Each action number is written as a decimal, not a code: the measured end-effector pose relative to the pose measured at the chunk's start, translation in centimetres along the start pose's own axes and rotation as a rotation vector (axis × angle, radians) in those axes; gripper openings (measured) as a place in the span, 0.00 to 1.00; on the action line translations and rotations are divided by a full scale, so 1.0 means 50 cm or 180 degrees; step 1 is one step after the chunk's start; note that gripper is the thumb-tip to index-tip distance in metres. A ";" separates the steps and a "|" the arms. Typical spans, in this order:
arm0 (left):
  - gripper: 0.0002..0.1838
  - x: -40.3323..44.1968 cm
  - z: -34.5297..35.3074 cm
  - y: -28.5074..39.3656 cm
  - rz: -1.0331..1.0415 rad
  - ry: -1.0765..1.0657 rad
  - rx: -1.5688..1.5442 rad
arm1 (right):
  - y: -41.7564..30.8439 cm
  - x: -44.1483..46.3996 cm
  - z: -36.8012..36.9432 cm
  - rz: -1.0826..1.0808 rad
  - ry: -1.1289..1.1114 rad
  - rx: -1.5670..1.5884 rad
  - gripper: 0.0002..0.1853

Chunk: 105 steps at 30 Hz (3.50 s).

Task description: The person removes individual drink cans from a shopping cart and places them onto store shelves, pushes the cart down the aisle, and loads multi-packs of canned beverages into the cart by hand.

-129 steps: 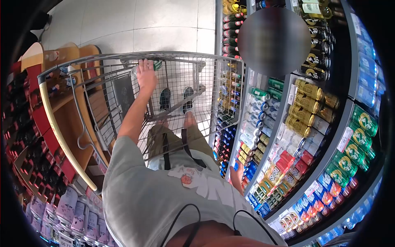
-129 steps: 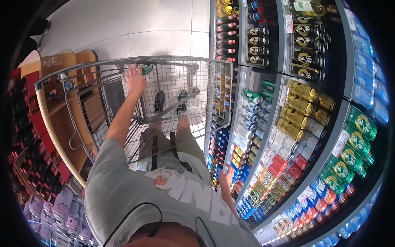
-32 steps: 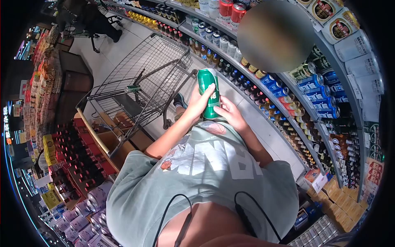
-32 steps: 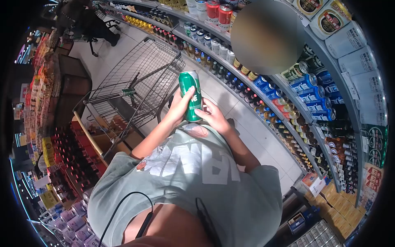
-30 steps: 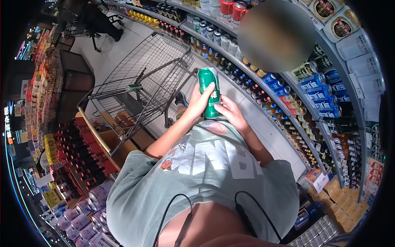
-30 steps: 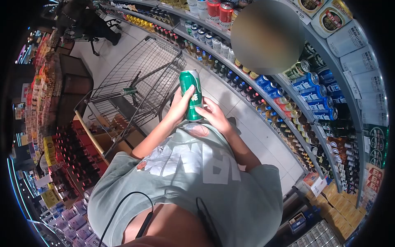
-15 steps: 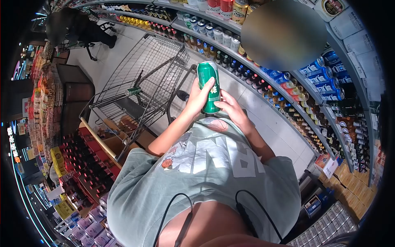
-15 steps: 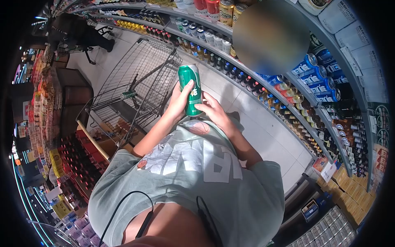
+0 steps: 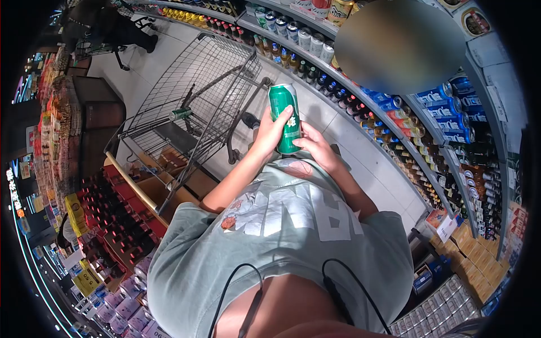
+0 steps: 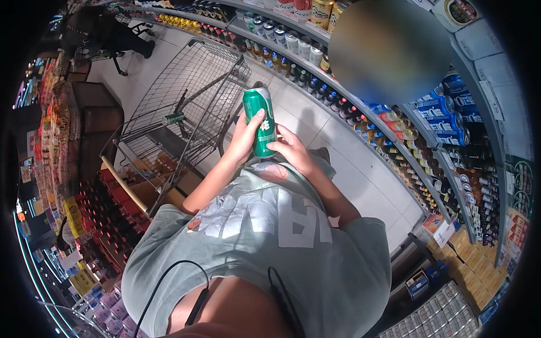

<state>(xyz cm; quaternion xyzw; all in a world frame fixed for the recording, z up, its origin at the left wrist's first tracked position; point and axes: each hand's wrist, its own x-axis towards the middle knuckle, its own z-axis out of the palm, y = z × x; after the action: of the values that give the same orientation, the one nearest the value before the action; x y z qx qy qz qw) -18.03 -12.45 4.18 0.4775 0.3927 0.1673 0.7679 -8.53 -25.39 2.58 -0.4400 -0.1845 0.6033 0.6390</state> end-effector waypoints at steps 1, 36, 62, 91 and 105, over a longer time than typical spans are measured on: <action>0.25 0.001 -0.007 -0.006 -0.0019 0.0037 0.0004 | 0.014 0.005 -0.005 0.0141 0.0048 0.0180 0.25; 0.23 0.148 -0.390 0.117 -0.0196 -0.0202 -0.0454 | -0.100 0.448 0.216 -0.0073 -0.0200 -0.2499 0.32; 0.22 0.321 -0.922 0.022 -0.0086 0.1746 0.2457 | -0.128 1.018 0.231 -0.0134 -0.0288 -0.2374 0.32; 0.37 0.544 -1.307 -0.274 -0.2219 0.1767 0.5152 | -0.026 1.497 -0.174 0.0243 0.1755 -0.5646 0.35; 0.35 0.483 -1.171 -0.132 -0.1256 0.2406 0.2774 | 0.020 1.513 -0.252 -0.0104 0.1599 -0.6091 0.42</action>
<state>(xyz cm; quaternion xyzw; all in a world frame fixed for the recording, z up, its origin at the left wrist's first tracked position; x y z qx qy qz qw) -48.12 34.86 -26.02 0.5736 0.7515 0.0037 0.3258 15.95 40.84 -27.37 -0.8836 -0.4594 0.0801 0.0428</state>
